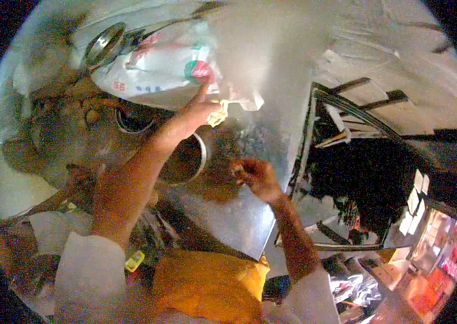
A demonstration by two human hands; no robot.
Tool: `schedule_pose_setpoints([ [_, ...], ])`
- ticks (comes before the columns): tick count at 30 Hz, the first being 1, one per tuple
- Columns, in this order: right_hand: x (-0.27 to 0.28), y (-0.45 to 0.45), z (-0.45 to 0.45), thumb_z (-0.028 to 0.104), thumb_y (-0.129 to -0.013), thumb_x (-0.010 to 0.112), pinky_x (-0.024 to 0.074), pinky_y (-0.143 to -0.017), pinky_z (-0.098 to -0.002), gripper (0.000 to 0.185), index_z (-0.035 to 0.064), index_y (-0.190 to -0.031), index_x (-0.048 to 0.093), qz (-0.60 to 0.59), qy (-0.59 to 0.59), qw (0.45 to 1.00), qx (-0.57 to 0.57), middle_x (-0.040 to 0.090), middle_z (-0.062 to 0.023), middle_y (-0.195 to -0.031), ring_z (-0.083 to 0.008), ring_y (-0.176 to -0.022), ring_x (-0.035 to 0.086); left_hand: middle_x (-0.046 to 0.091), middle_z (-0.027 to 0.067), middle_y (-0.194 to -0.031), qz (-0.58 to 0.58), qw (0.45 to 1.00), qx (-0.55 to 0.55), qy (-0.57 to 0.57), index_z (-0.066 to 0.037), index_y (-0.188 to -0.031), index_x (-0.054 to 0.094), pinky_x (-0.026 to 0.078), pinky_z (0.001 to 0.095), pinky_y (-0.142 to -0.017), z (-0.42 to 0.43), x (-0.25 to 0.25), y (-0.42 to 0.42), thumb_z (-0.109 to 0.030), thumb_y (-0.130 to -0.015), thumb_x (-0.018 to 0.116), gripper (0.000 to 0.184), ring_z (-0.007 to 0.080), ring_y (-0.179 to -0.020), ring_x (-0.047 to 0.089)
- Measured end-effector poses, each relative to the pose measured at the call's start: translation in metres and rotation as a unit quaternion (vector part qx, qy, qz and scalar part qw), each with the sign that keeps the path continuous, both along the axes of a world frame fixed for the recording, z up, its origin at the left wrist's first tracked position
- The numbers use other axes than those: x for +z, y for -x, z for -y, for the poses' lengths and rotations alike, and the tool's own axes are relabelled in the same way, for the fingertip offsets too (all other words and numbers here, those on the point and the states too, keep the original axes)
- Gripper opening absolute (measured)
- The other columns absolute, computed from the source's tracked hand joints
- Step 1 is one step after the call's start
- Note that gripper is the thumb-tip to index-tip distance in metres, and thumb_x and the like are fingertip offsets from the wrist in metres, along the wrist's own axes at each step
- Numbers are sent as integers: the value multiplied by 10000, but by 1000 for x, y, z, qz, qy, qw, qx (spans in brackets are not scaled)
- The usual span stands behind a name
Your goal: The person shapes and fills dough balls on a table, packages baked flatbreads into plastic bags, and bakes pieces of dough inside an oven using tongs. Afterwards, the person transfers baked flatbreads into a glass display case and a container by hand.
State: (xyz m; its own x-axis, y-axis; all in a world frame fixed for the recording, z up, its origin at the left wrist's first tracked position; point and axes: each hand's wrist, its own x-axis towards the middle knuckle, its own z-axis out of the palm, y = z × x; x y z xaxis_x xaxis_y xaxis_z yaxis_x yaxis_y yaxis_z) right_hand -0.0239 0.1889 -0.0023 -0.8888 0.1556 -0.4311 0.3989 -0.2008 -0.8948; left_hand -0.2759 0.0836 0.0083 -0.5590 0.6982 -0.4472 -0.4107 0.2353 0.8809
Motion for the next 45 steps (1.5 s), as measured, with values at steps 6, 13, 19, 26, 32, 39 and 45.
schedule_pose_setpoints([
  [6,38,-100,47,136,-957,666,561,-830,-346,322,-6,-1239,604,30,116,972,-204,696,-79,-994,-167,-871,663,654,67,-1064,16,999,16,-36,-95,-1366,514,519,308,-764,31,62,-51,-156,-919,629,466,146,-914,633],
  [13,156,-80,97,31,-946,649,581,-751,-311,163,-2,-1099,606,-180,35,953,-243,687,-81,-969,-165,-847,669,636,85,-1195,140,964,47,-220,-37,-1244,566,478,353,-980,116,112,-191,-218,-976,546,324,199,-1104,619],
  [19,143,-93,128,24,-830,788,564,-731,-320,309,-2,-1029,553,-174,-107,962,-183,654,-86,-998,-150,-860,645,649,66,-1153,123,969,88,-198,-36,-1246,569,483,321,-944,156,144,-243,-176,-978,564,302,179,-1066,618],
  [26,146,-112,136,40,-858,733,570,-791,-343,388,-9,-1195,545,-132,-128,977,-107,640,-111,-1132,-200,-986,633,621,59,-1188,59,982,-10,-180,-91,-1313,547,515,328,-912,177,143,-281,-45,-943,580,375,160,-1075,605],
  [32,170,-133,139,149,-903,652,531,-930,-381,377,-3,-1236,559,-170,48,983,-55,631,-124,-1184,-225,-1099,616,568,62,-1302,233,931,-60,-273,-96,-1447,449,502,365,-970,177,149,-276,-126,-964,561,496,172,-1131,592],
  [39,197,-168,127,515,-741,795,443,-955,-470,639,107,-1195,605,-245,-554,784,134,598,-151,-1148,-371,-1085,573,467,10,-1379,97,966,-130,-203,-183,-1585,219,449,278,-949,179,168,-314,-65,-949,514,711,107,-1146,496],
  [45,186,-183,148,374,-788,749,432,-966,-470,475,115,-1166,621,-214,-563,798,24,603,-98,-1179,-324,-1090,573,430,55,-1430,129,940,-187,-255,-109,-1590,169,343,333,-1102,172,176,-312,-150,-913,553,779,184,-1313,421],
])
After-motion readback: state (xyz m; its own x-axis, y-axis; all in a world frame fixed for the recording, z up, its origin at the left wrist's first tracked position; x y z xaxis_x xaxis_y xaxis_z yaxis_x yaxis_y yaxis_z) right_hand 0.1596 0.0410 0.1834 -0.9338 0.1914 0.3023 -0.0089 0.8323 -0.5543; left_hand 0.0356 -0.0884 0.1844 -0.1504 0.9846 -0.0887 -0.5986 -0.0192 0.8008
